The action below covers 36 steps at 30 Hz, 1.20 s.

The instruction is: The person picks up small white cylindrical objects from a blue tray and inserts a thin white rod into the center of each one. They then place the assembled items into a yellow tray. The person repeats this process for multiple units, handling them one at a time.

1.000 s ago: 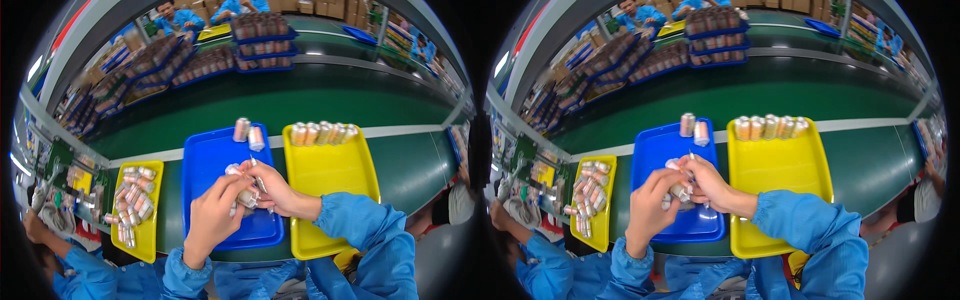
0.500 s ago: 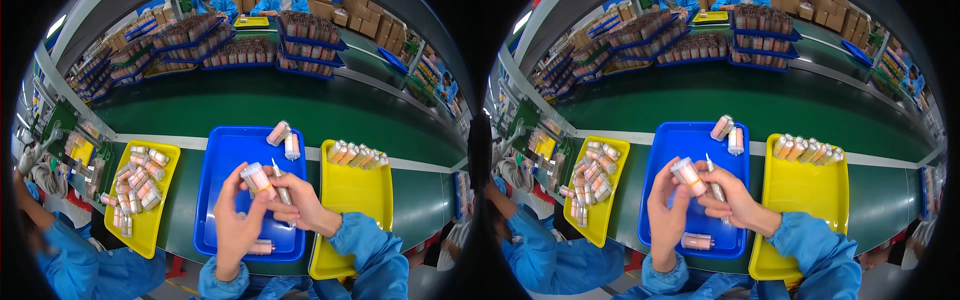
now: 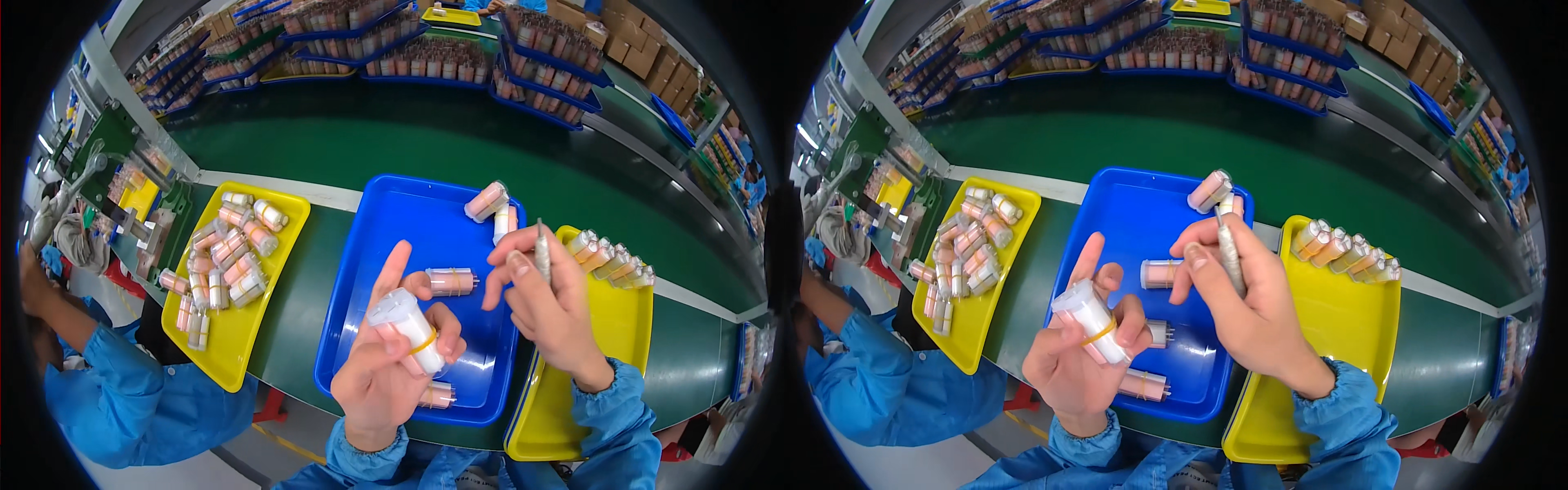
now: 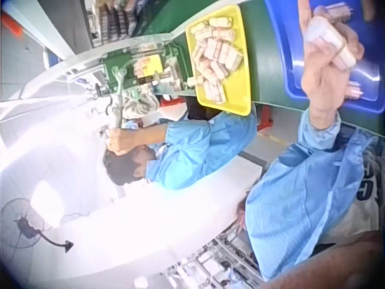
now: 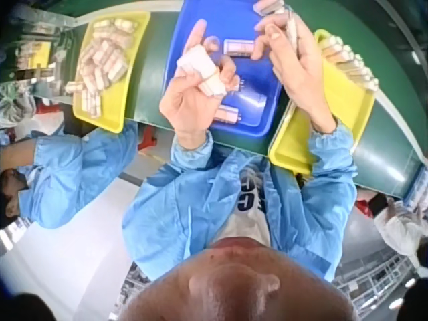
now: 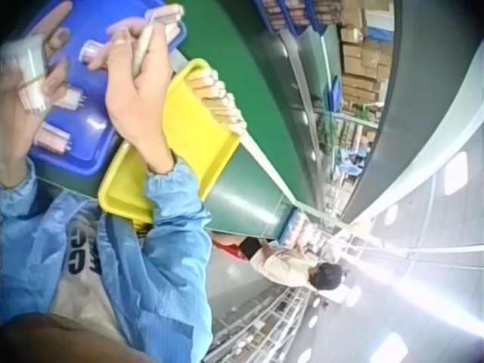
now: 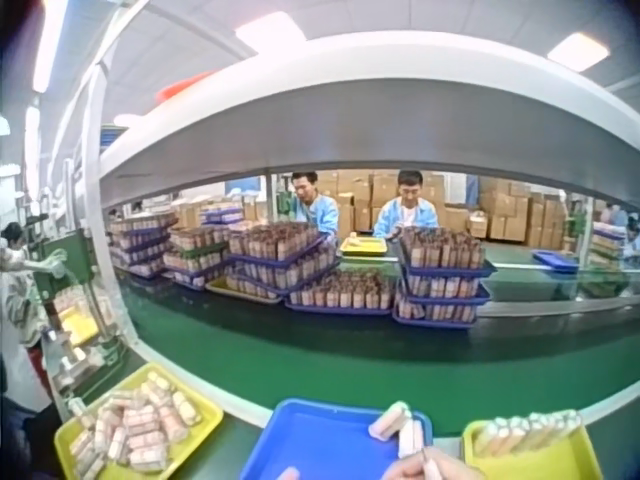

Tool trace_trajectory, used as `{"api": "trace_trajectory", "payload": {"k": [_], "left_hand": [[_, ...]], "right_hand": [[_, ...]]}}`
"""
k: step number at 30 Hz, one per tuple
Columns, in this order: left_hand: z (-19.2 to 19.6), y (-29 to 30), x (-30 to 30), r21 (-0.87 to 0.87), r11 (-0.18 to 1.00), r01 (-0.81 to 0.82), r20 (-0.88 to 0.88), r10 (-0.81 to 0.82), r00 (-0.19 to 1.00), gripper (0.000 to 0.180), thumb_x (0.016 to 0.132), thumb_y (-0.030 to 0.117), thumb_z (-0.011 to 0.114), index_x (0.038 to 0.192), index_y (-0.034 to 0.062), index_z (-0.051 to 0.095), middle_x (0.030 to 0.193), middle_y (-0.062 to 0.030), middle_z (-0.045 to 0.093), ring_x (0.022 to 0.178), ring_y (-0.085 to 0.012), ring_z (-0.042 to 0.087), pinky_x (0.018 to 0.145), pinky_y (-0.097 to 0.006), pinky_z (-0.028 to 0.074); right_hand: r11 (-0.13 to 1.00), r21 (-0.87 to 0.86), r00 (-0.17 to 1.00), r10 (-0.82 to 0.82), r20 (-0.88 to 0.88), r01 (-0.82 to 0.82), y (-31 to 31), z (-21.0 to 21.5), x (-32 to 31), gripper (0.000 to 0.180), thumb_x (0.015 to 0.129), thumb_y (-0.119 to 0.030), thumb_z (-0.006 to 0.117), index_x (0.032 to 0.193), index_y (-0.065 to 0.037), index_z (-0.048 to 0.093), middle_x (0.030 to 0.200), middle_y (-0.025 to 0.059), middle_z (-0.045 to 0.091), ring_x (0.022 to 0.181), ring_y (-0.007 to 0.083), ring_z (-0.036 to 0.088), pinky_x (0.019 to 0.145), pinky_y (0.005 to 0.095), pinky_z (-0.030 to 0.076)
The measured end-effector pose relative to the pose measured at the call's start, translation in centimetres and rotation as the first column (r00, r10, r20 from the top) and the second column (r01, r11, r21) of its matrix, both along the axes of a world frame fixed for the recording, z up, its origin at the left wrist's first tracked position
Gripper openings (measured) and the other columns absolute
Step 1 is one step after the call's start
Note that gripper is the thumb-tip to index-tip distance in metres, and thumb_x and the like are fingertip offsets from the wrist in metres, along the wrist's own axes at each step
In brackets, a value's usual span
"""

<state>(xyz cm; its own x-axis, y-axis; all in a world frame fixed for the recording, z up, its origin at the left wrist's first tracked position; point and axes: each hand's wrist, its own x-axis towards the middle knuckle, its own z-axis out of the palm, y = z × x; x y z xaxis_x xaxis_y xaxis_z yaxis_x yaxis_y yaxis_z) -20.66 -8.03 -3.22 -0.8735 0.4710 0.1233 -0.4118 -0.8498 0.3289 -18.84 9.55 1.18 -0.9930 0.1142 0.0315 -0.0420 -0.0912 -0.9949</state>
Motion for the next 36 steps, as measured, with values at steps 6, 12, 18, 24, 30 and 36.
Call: {"api": "trace_trajectory", "payload": {"k": [6, 12, 18, 24, 30, 36], "left_hand": [[-0.8, -0.4, 0.4, -0.185, 0.982, -0.039, -0.149, 0.011, 0.989, 0.069, 0.084, 0.007, 0.057, 0.145, 0.0095, 0.025, 0.125, -0.013, 0.046, 0.09, -0.0274, 0.055, 0.075, -0.038, 0.045], [-0.2, -0.6, 0.2, -0.36, 0.933, -0.003, -0.172, -0.063, 0.983, 0.063, 0.092, 0.019, 0.055, 0.146, 0.001, 0.029, 0.127, -0.0139, 0.049, 0.092, -0.0228, 0.056, 0.075, -0.035, 0.046], [0.3, 0.4, 1.1, -0.472, 0.874, -0.116, -0.225, 0.008, 0.974, 0.062, 0.097, 0.021, 0.053, 0.148, 0.0004, 0.025, 0.136, -0.0132, 0.046, 0.091, -0.0149, 0.053, 0.078, -0.03, 0.046], [0.1, 0.4, 0.8, -0.552, 0.815, -0.176, -0.255, 0.036, 0.966, 0.063, 0.092, 0.01, 0.06, 0.146, 0.0008, 0.029, 0.139, -0.0133, 0.042, 0.094, -0.015, 0.05, 0.078, -0.029, 0.045], [-0.7, 1.2, 0.9, -0.541, 0.116, -0.833, -0.835, 0.044, 0.548, 0.066, 0.076, -0.004, 0.071, 0.136, 0.0014, 0.045, 0.115, -0.0117, 0.046, 0.089, -0.0158, 0.052, 0.078, -0.027, 0.045], [-1.5, 1.9, 0.9, -0.372, 0.217, -0.903, -0.845, 0.324, 0.426, 0.062, 0.069, -0.004, 0.076, 0.126, 0.0009, 0.052, 0.114, -0.0132, 0.046, 0.092, -0.0177, 0.055, 0.077, -0.029, 0.048]], "right_hand": [[0.99, 0.078, 0.993, 0.121, -0.018, -0.119, 0.0, 0.4, 0.5, 0.015, 0.096, -0.01, 0.054, 0.108, -0.001, 0.057, 0.074, 0.0008, 0.057, 0.067, 0.0052, 0.054, 0.062, 0.0214, 0.042], [0.95, 0.213, 0.969, 0.242, -0.041, -0.228, -0.6, -0.5, 0.5, 0.029, 0.092, -0.01, 0.063, 0.119, -0.002, 0.056, 0.063, -0.0016, 0.053, 0.053, 0.0018, 0.048, 0.05, 0.0197, 0.033], [0.95, 0.237, 0.976, 0.215, -0.029, -0.203, -1.0, -0.9, 0.6, 0.035, 0.091, -0.012, 0.066, 0.122, -0.001, 0.052, 0.062, -0.0014, 0.053, 0.048, 0.002, 0.044, 0.045, 0.0203, 0.028], [0.977, 0.209, 0.994, 0.052, -0.097, -0.031, 0.4, 0.3, 0.9, 0.019, 0.094, -0.009, 0.059, 0.11, -0.002, 0.052, 0.082, 0.0047, 0.062, 0.06, 0.0049, 0.052, 0.049, 0.02, 0.034], [0.839, 0.518, 0.974, 0.223, -0.044, -0.169, 0.4, 2.2, 1.4, 0.034, 0.089, -0.013, 0.067, 0.119, -0.002, 0.055, 0.082, 0.0062, 0.064, 0.07, 0.0062, 0.061, 0.06, 0.023, 0.047], [0.932, 0.262, 0.953, 0.284, -0.107, -0.249, -0.4, -1.2, 0.4, 0.037, 0.087, -0.017, 0.072, 0.119, -0.003, 0.058, 0.078, 0.0017, 0.062, 0.063, 0.0041, 0.052, 0.055, 0.0201, 0.04]]}}
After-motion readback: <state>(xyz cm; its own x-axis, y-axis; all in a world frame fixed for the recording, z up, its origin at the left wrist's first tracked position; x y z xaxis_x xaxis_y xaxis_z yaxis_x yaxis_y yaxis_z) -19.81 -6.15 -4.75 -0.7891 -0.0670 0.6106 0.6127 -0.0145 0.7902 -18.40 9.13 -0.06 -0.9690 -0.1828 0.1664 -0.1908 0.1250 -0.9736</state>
